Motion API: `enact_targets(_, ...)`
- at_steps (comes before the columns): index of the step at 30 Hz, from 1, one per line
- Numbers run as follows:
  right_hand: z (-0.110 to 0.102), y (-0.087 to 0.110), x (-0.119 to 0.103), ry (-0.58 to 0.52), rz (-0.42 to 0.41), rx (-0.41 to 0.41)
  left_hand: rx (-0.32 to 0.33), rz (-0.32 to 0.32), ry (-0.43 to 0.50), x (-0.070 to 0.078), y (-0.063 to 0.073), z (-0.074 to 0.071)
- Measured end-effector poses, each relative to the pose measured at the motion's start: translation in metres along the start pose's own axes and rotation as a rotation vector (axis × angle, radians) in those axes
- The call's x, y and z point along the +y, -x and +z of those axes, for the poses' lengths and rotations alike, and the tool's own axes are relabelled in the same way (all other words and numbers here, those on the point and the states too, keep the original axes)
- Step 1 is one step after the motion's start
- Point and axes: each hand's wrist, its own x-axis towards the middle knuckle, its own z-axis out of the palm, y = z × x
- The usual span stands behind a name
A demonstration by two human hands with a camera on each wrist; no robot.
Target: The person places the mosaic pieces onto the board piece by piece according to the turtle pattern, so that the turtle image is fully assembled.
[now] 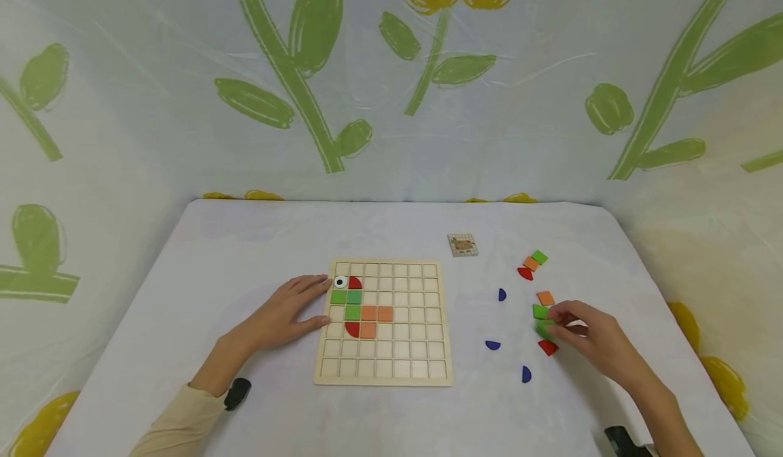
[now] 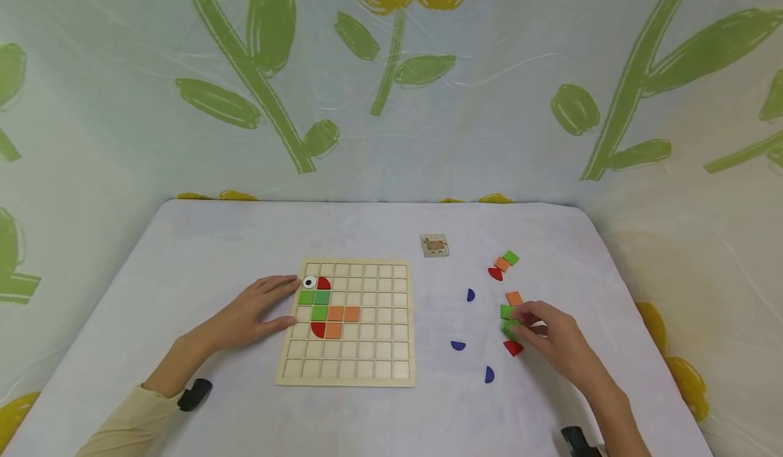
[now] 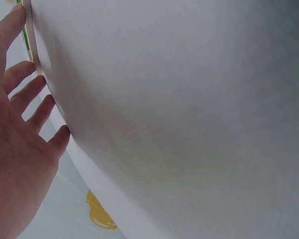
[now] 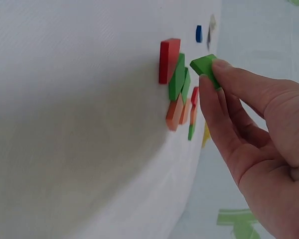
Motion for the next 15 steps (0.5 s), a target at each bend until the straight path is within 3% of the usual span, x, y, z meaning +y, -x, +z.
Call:
enact_targets(8, 0.015, -0.019, -0.013, -0.051, -0.076, 0.047, -0.001, -0.008, -0.005, -0.001, 0.001, 0.001)
enact_targets(15, 0.031, -0.035, -0.027, -0.112, -0.062, 0.054, 0.004, -0.003, -0.001, -0.002, 0.001, 0.002)
